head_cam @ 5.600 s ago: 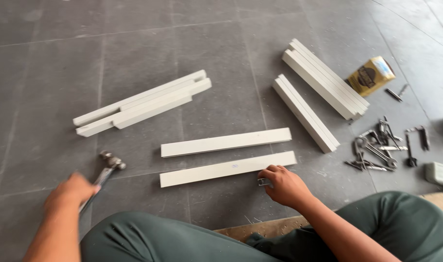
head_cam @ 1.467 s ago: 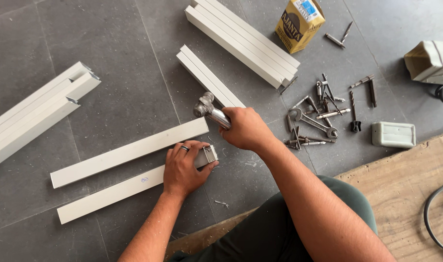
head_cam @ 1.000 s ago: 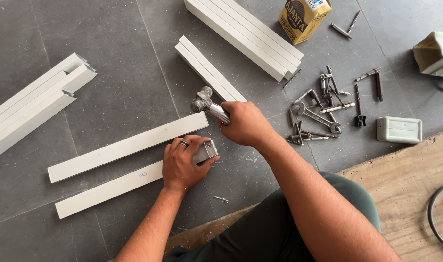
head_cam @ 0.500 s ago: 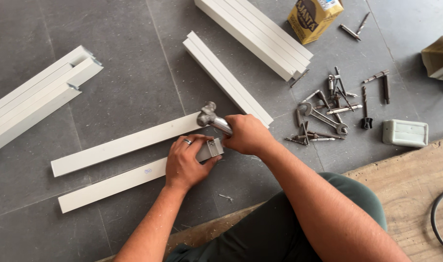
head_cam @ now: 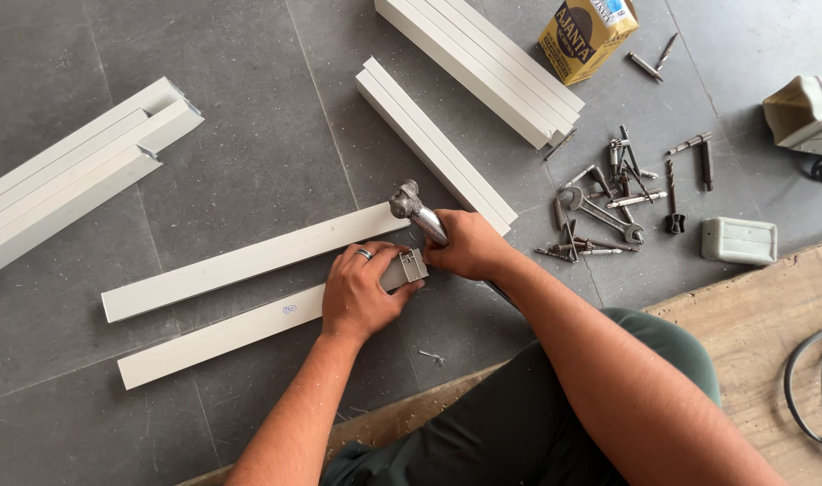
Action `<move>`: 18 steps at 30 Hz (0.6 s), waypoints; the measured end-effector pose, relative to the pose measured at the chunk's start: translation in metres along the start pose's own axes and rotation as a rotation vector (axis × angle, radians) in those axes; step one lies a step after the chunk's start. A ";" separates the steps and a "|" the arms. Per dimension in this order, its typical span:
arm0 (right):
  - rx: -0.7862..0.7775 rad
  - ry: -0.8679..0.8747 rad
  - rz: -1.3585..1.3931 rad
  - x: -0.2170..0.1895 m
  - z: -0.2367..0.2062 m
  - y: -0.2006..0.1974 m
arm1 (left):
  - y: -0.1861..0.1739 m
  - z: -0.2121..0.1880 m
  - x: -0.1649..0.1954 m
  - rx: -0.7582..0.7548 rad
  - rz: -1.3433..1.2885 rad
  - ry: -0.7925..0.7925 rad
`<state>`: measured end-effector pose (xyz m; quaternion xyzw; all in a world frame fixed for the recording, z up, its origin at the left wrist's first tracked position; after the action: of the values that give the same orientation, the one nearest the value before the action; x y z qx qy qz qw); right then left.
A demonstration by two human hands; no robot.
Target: The person assembles a fluorescent light fixture by attaching metal end caps to white plastic housing pieces using a hammer and nails. They repeatedly position the caps, hammer the nails, and stack the completed units on the floor.
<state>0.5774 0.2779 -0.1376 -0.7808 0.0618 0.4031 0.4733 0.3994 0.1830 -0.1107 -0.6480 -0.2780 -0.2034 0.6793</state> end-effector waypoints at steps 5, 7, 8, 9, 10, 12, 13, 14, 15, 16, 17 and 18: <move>0.194 -0.018 -0.255 -0.001 -0.005 -0.014 | -0.004 0.002 -0.005 0.007 -0.012 -0.013; 0.259 0.002 -0.335 -0.010 -0.011 -0.020 | -0.008 0.005 -0.010 0.007 -0.009 -0.006; 0.247 0.044 -0.337 -0.014 -0.012 -0.022 | -0.009 0.005 -0.011 0.006 -0.009 -0.005; 0.237 0.086 -0.338 -0.019 -0.013 -0.024 | -0.010 0.006 -0.012 0.011 -0.021 0.002; 0.227 0.129 -0.335 -0.025 -0.014 -0.023 | -0.011 0.006 -0.014 0.016 -0.031 0.009; 0.375 0.006 -0.345 -0.043 -0.019 -0.024 | -0.012 0.007 -0.015 0.021 -0.040 0.016; 0.450 -0.053 -0.354 -0.050 -0.022 -0.023 | -0.011 0.006 -0.015 0.025 -0.043 0.015; 0.353 -0.010 -0.206 -0.051 -0.020 -0.018 | -0.011 0.007 -0.015 0.032 -0.047 0.013; 0.252 0.031 -0.058 -0.051 -0.019 -0.010 | -0.011 0.007 -0.015 0.032 -0.046 0.013; 0.149 0.073 0.089 -0.050 -0.018 -0.003 | -0.010 0.006 -0.015 0.030 -0.045 0.012; 0.137 0.085 0.143 -0.049 -0.017 0.000 | -0.010 0.006 -0.015 0.028 -0.044 0.012; 0.124 0.097 0.200 -0.047 -0.017 0.003 | -0.010 0.006 -0.016 0.023 -0.040 0.007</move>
<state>0.5540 0.2496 -0.1033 -0.7585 0.1870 0.4054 0.4747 0.3804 0.1868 -0.1128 -0.6338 -0.2910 -0.2159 0.6834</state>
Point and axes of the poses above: each hand's wrist, its own z-axis towards the middle knuckle, its own y-axis out of the palm, x = y × z, the point moved 3 cm from there along z, towards the middle knuckle, and after that the axes turned 12 degrees about -y, right-handed, at the moved point
